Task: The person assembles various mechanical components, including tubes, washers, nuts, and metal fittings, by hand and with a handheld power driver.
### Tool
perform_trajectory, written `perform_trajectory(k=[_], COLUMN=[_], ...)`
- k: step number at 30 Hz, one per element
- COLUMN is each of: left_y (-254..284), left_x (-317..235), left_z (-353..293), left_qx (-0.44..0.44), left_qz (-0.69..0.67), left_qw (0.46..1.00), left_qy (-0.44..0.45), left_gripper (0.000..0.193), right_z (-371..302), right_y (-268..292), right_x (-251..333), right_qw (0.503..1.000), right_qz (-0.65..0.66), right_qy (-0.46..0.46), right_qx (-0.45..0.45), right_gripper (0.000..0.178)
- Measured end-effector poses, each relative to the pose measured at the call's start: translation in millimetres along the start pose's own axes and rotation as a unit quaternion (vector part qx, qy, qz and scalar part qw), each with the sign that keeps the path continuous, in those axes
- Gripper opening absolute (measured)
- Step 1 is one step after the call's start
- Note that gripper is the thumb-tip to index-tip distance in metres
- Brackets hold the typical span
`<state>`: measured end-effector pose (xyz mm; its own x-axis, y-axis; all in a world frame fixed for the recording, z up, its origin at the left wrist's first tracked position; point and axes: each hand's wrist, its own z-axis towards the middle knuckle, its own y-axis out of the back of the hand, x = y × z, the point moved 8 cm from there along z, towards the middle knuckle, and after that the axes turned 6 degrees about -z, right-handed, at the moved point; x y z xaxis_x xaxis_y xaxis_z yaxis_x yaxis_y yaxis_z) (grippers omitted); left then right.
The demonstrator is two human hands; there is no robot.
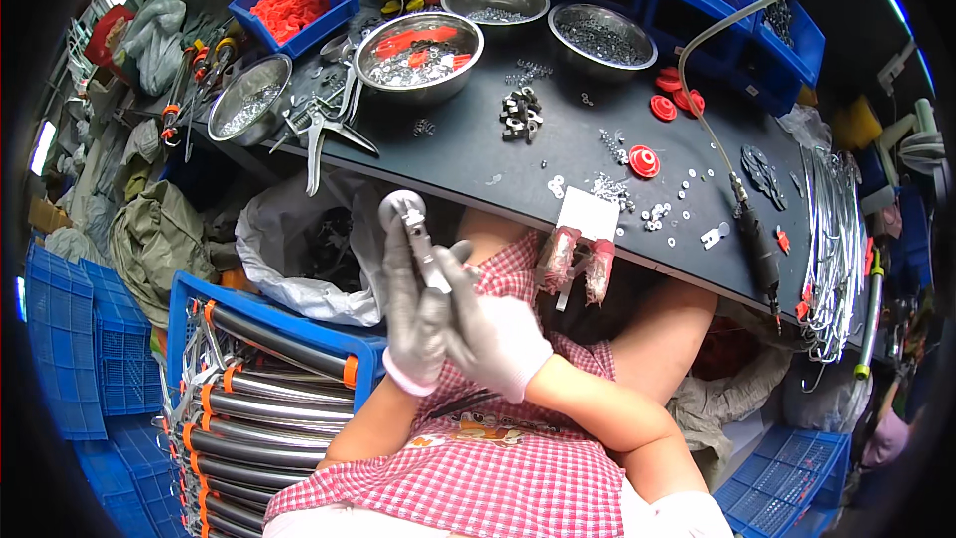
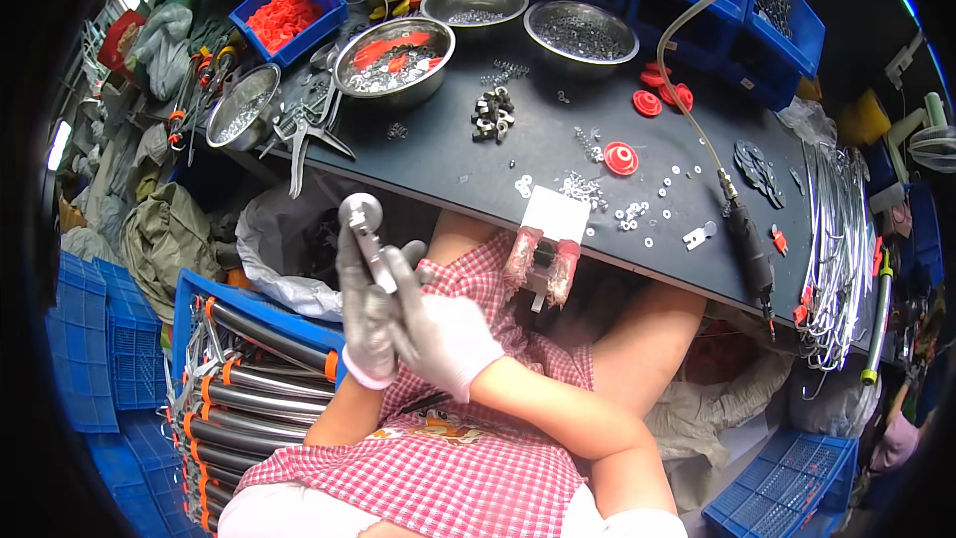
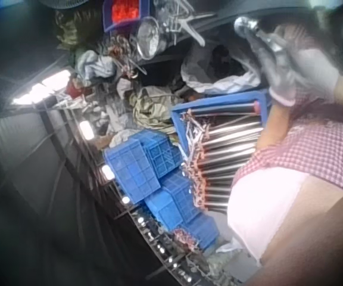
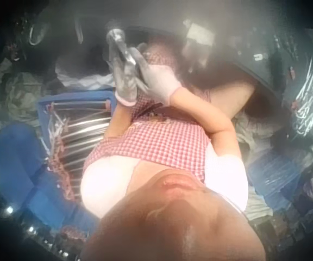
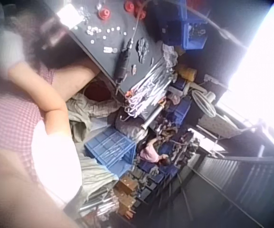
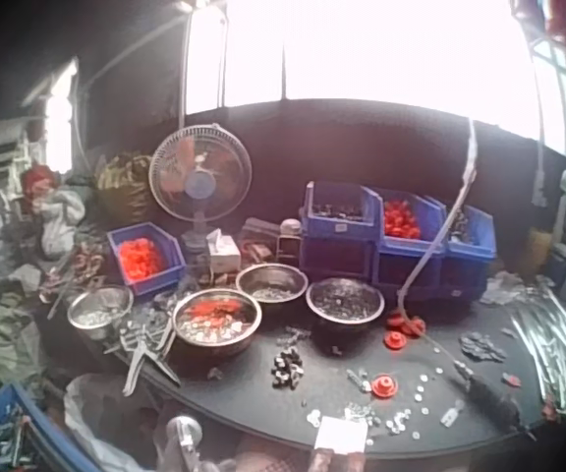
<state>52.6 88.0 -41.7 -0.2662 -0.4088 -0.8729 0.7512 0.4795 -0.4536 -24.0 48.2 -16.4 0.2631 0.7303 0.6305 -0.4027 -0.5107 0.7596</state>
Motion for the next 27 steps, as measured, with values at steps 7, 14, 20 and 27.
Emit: perform_trajectory(k=[7,14,20,27], left_y=[54,69,68,58], left_x=[-17,-3,1,-32], left_z=[14,5,6,84], left_qx=[-0.128,-0.146,-0.173,-0.136], left_qz=[-0.148,-0.11,-0.041,0.402], left_qw=[0.981,0.982,0.983,0.888], left_qy=[0.002,0.042,0.036,-0.178], left_gripper=[0.039,0.024,0.026,0.021], right_z=[98,177,201,205], right_y=[110,114,47,25], right_x=[-119,-193,-96,-99], right_qw=[0.966,0.971,0.972,0.969], right_qz=[0.187,-0.066,-0.212,-0.238], right_qy=[-0.146,-0.209,-0.098,-0.054], right_qx=[-0.1,-0.097,0.005,-0.045], right_gripper=[0.026,0.028,0.04,0.029])
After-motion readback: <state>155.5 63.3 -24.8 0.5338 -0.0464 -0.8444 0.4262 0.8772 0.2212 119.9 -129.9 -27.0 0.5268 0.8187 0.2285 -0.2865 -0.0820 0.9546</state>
